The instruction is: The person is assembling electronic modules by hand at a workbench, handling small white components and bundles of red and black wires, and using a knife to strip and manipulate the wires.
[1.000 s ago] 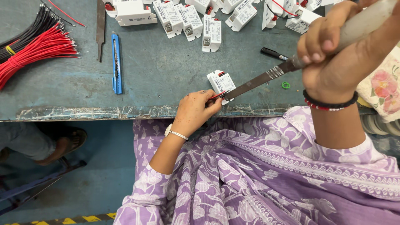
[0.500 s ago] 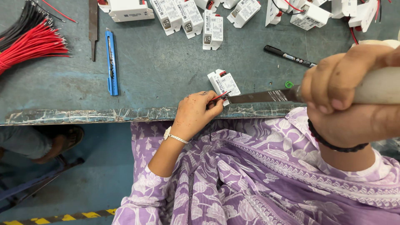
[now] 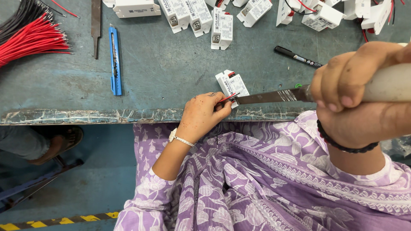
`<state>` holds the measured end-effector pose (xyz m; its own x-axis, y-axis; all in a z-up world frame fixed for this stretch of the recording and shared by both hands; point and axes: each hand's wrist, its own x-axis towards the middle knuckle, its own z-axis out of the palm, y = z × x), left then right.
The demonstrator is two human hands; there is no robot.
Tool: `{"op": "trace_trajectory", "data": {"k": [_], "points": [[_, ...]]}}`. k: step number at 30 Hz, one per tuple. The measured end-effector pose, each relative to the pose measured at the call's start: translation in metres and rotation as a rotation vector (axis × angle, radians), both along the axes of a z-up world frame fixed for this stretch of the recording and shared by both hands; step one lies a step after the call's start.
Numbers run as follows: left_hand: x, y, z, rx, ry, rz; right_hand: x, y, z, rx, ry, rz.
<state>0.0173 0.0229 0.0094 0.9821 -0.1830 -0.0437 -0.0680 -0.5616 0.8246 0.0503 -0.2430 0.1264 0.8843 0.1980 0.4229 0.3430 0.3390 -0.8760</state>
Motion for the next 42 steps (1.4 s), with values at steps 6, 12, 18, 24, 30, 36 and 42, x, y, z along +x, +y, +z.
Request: {"op": "trace_trajectory", "data": {"k": [6, 12, 18, 24, 30, 36, 42], "points": [[0.0, 0.0, 0.001, -0.005, 0.008, -0.003, 0.001, -0.004, -0.003, -0.023, -0.003, 0.006], [0.001, 0.0, 0.001, -0.005, 0.013, -0.008, 0.002, -0.006, -0.003, -0.062, -0.038, 0.007], [0.001, 0.001, 0.002, -0.007, 0.028, -0.007, 0.0, -0.006, -0.005, 0.003, 0.007, 0.012], [0.001, 0.001, 0.001, -0.009, 0.009, -0.002, -0.006, 0.008, -0.001, -0.043, -0.024, -0.015], [0.001, 0.0, 0.0, -0.008, -0.004, -0.006, -0.003, 0.031, 0.013, -0.12, -0.002, -0.067], [0.0, -0.002, -0.004, 0.018, -0.012, 0.008, -0.003, 0.05, 0.021, -0.191, 0.024, -0.052], [0.002, -0.003, 0.002, 0.009, -0.089, -0.03, -0.008, 0.077, 0.036, -0.284, -0.1, -0.079]]}}
